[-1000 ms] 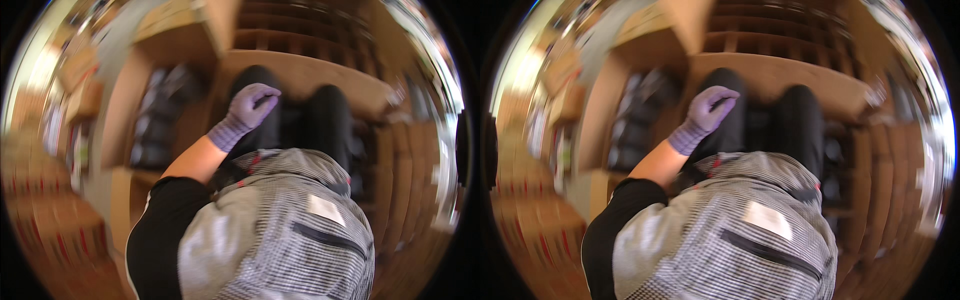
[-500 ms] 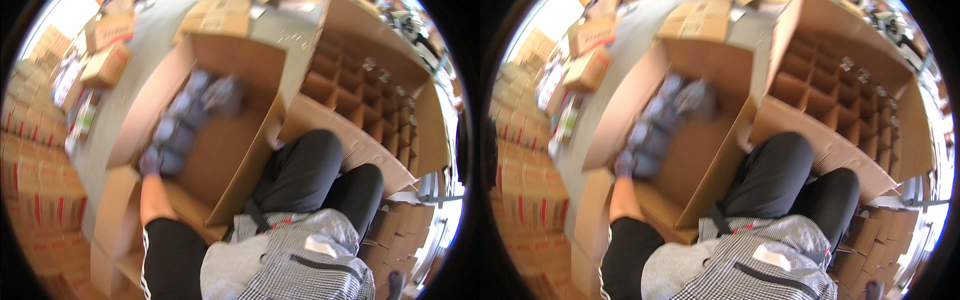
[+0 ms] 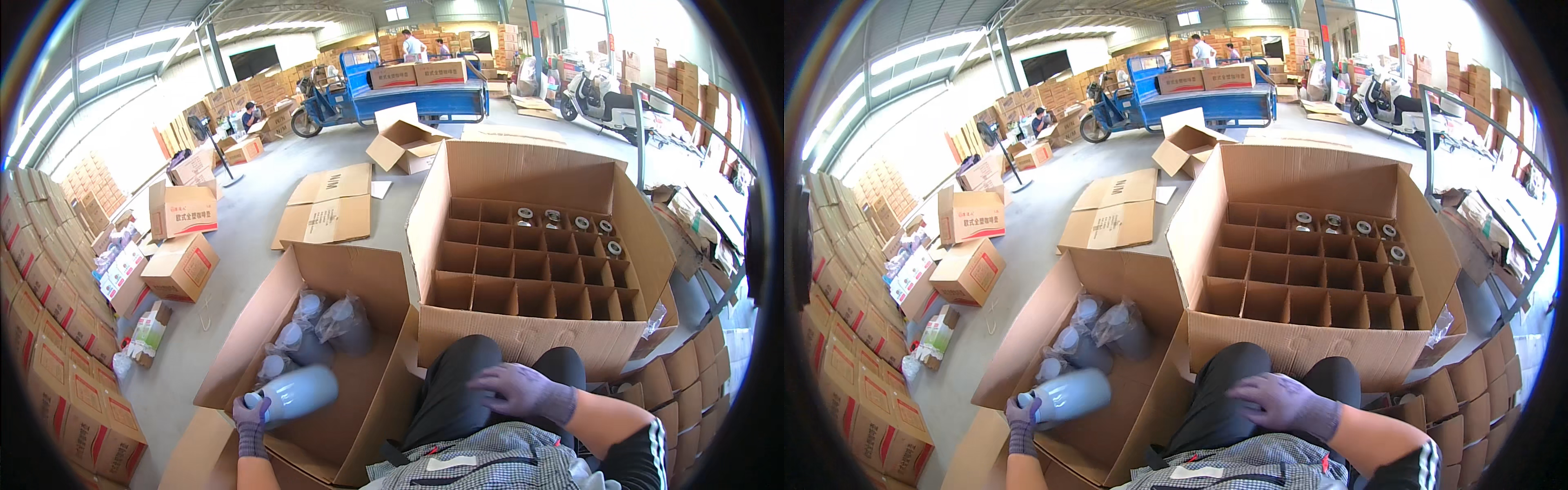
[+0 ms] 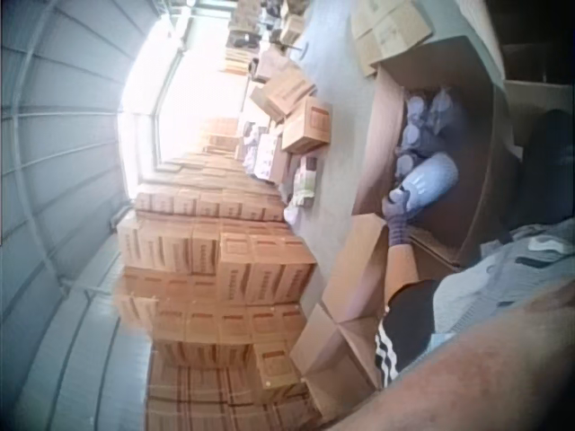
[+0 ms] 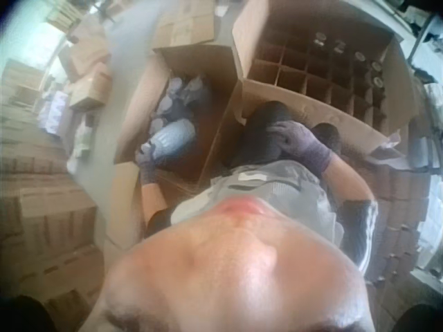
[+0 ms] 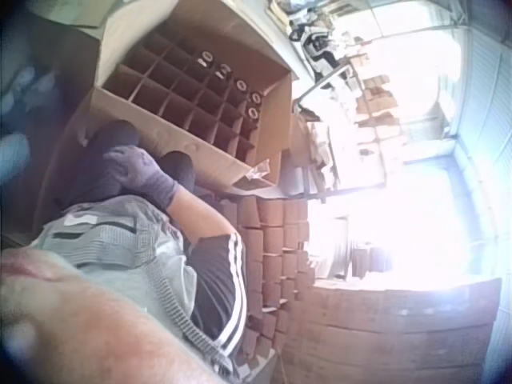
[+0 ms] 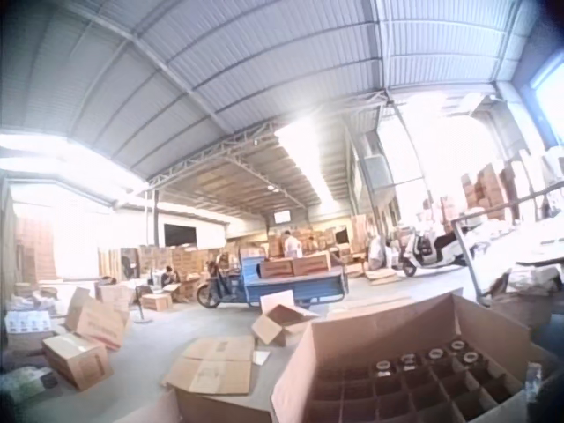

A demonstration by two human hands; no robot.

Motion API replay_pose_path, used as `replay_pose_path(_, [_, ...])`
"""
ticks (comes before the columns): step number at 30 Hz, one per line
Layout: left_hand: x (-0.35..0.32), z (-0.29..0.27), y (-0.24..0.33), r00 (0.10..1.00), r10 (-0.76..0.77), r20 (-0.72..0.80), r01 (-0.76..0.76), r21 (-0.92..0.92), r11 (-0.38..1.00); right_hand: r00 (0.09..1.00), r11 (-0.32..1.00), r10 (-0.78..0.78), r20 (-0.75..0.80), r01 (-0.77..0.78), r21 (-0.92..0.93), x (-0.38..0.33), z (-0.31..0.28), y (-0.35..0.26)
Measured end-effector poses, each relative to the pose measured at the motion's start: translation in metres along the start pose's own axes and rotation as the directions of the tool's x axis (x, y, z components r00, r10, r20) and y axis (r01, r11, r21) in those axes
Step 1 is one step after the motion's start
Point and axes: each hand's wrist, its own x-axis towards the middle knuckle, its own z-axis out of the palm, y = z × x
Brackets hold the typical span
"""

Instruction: The person assembles vacuum flasks by taking a glass liner, inserting it into a plastic housing, screwing on a base cap, and placing the unit into a box.

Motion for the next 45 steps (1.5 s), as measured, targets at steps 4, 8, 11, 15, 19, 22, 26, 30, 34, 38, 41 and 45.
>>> replay_pose_path(4, [-0.134,-0.004,0.138,0.912,0.396,0.103,-0.279,-0.551,0.786,0.945,0.959,0.110,-0.307,-0.021,0.281,0.047,-0.017,-0.008])
replay_pose_path(8, [-0.259,0.078,0.222,0.607,0.793,0.055,-0.440,-0.808,0.393,0.714,0.630,0.444,-0.541,0.180,0.755,0.056,-0.075,-0.003])
replay_pose_path(11, [-0.313,0.139,0.253,0.348,0.848,0.399,-0.414,-0.747,0.521,0.451,0.717,0.568,-0.689,0.140,0.683,0.018,-0.101,0.041])
replay_pose_path(15, [-0.317,0.201,0.255,-0.209,0.493,0.845,-0.590,-0.511,0.625,0.500,0.775,0.546,-0.672,0.002,0.632,-0.034,-0.039,0.103])
replay_pose_path(19, [-0.269,0.166,0.389,-0.022,0.497,0.868,-0.737,-0.350,0.578,0.511,0.821,0.549,-0.661,-0.179,0.542,-0.048,-0.032,0.076])
replay_pose_path(22, [-0.243,0.225,0.391,0.047,0.868,0.494,-0.413,-0.782,0.467,0.734,0.941,0.308,-0.605,-0.143,0.306,-0.027,-0.081,0.035])
replay_pose_path(26, [-0.278,0.271,0.412,-0.091,0.920,0.381,-0.467,-0.832,0.299,0.699,0.680,0.449,-0.557,0.137,0.721,-0.055,-0.062,0.103])
replay_pose_path(30, [-0.363,0.251,0.473,-0.449,0.873,0.190,-0.762,-0.591,-0.264,0.846,0.064,0.293,-0.446,0.448,0.892,-0.035,-0.057,0.144])
replay_pose_path(34, [-0.300,0.235,0.517,-0.602,0.695,0.393,-0.531,-0.847,0.019,0.823,0.168,0.565,-0.048,-0.059,0.984,-0.028,-0.085,0.156])
replay_pose_path(38, [-0.228,0.287,0.479,-0.329,0.790,0.517,-0.436,-0.825,0.359,0.821,0.898,0.061,-0.568,0.203,0.391,-0.052,-0.103,0.098])
replay_pose_path(41, [-0.269,0.292,0.470,-0.355,0.773,0.526,-0.505,-0.803,0.315,0.823,0.946,0.182,-0.538,0.003,0.325,-0.059,-0.092,0.109])
replay_pose_path(45, [-0.358,0.253,0.507,-0.569,0.715,0.406,-0.628,-0.776,-0.059,0.727,0.772,0.466,-0.503,-0.056,0.633,-0.047,-0.078,0.130])
